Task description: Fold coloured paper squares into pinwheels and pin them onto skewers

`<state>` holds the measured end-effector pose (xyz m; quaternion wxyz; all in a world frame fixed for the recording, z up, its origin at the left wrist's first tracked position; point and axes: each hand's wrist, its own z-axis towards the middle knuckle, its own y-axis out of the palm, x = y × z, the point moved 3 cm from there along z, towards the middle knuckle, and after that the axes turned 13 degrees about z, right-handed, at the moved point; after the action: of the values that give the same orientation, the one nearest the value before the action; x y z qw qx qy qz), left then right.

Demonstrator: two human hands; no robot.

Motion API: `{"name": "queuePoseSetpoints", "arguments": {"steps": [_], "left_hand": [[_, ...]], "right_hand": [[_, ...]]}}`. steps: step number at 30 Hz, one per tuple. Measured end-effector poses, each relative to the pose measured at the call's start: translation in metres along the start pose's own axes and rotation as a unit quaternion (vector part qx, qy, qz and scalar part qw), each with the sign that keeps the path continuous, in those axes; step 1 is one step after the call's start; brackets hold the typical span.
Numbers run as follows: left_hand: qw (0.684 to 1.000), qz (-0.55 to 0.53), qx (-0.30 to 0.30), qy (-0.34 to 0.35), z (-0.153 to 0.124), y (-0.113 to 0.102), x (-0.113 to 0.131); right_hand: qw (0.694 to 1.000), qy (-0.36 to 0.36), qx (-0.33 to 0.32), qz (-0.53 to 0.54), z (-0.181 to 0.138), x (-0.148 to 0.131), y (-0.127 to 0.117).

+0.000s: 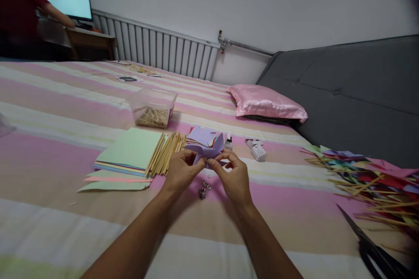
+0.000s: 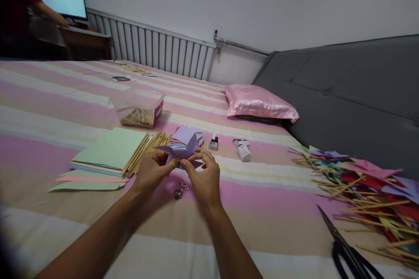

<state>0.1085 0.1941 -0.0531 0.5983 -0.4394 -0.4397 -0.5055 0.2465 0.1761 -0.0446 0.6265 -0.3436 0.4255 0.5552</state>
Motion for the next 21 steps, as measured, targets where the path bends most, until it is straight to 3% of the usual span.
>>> {"name": "queuePoseSetpoints", "arguments": {"steps": [7, 11, 21], "left_hand": [[1.0, -0.01, -0.012, 0.0, 0.0005, 0.0003, -0.0025], [1.0, 0.007, -0.015, 0.0, 0.0002, -0.0001, -0.0008], [1.0, 0.017, -0.005, -0.015, -0.0035, -0.0013, 0.0022]], "right_hand": [[0.99, 0.041, -0.036, 0.13, -0.0015, 0.0035, 0.0059], [0.993, 0.027, -0.065, 0.094, -0.0014, 0.0021, 0.0066], [0.996, 0.023, -0.056, 0.072, -0.0018, -0.0005, 0.0073]]}}
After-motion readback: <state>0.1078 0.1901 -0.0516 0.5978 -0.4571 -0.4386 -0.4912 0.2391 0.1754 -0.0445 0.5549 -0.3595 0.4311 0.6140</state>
